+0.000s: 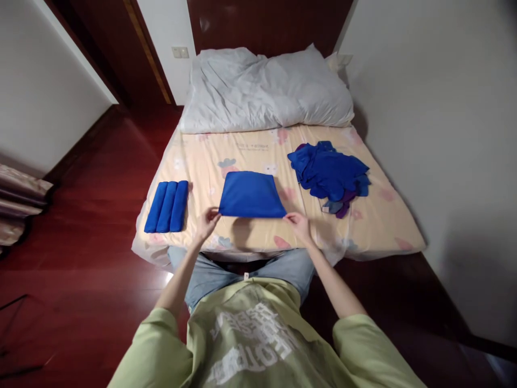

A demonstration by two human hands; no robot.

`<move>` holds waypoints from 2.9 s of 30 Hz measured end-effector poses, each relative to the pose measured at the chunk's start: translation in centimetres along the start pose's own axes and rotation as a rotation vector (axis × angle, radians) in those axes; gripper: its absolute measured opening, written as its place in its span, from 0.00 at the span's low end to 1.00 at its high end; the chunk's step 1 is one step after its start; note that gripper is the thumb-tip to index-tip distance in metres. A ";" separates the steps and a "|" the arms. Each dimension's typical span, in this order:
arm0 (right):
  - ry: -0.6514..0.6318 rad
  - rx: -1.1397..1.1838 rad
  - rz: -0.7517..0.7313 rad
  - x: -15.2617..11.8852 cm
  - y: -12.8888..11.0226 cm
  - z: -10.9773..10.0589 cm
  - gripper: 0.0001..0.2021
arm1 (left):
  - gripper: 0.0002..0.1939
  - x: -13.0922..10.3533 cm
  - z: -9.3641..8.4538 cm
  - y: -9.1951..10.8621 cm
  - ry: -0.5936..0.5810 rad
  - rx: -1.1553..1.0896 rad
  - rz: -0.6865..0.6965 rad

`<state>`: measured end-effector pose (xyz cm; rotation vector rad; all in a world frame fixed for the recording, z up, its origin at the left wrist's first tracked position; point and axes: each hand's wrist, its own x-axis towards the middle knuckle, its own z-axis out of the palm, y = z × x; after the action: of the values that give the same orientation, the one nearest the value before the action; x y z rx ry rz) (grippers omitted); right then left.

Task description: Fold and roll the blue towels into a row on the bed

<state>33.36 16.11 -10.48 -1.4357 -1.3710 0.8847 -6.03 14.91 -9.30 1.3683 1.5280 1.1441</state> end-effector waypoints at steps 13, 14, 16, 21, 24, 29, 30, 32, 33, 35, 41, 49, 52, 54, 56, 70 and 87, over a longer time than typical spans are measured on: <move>-0.047 -0.080 0.282 -5.3 10.8 2.2 0.24 | 0.15 -5.8 3.5 -8.2 -0.046 0.306 -0.312; -0.046 -0.082 0.289 -5.2 10.9 2.1 0.23 | 0.14 -5.7 3.3 -8.2 -0.046 0.305 -0.316; -0.031 -0.083 0.306 -5.3 11.2 1.9 0.21 | 0.14 -5.9 3.1 -8.4 -0.058 0.295 -0.323; -0.056 -0.152 0.356 -5.3 12.0 1.4 0.13 | 0.11 -6.3 2.7 -8.6 -0.138 0.374 -0.322; -0.132 -0.240 0.380 -4.5 12.2 1.2 0.06 | 0.08 -5.9 2.3 -8.4 -0.233 0.475 -0.310; -0.137 -0.339 0.297 -1.2 11.1 1.3 0.03 | 0.10 -2.3 0.8 -7.5 -0.269 0.534 -0.259; -0.105 -0.341 0.252 -0.2 10.7 1.5 0.05 | 0.11 -1.0 0.6 -7.1 -0.234 0.538 -0.240; -0.065 -0.331 0.162 2.1 9.7 2.0 0.09 | 0.13 2.0 0.3 -6.4 -0.159 0.544 -0.174; -0.069 -0.327 0.124 3.3 9.1 2.4 0.11 | 0.13 3.7 0.3 -6.1 -0.134 0.542 -0.129; -0.102 -0.330 0.058 6.1 8.2 3.5 0.13 | 0.15 7.2 0.8 -5.4 -0.122 0.542 -0.033; -0.229 -0.470 -0.076 14.5 7.5 7.7 0.17 | 0.20 16.9 3.9 -5.1 -0.239 0.673 0.150; -0.357 -0.601 -0.158 21.5 10.7 9.9 0.17 | 0.15 22.5 5.2 -7.4 -0.402 0.733 0.142; -0.393 -0.589 -0.178 22.4 11.9 9.4 0.16 | 0.11 23.2 4.4 -7.9 -0.439 0.710 0.143; -0.396 -0.570 -0.170 22.6 12.4 9.1 0.15 | 0.10 23.5 4.0 -8.1 -0.449 0.680 0.126; -0.389 -0.548 -0.153 22.8 12.6 9.0 0.12 | 0.11 23.6 3.8 -8.2 -0.437 0.659 0.088; -0.319 -0.376 0.096 23.9 13.7 9.3 0.04 | 0.14 24.1 4.8 -8.4 -0.418 0.745 -0.053; -0.240 -0.564 0.131 24.2 12.7 9.4 0.08 | 0.10 23.9 5.4 -7.2 -0.277 0.651 -0.107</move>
<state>31.37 42.10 -23.06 -1.9059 -1.8210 0.8055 -6.00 39.16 -17.31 1.7455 1.8116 0.3636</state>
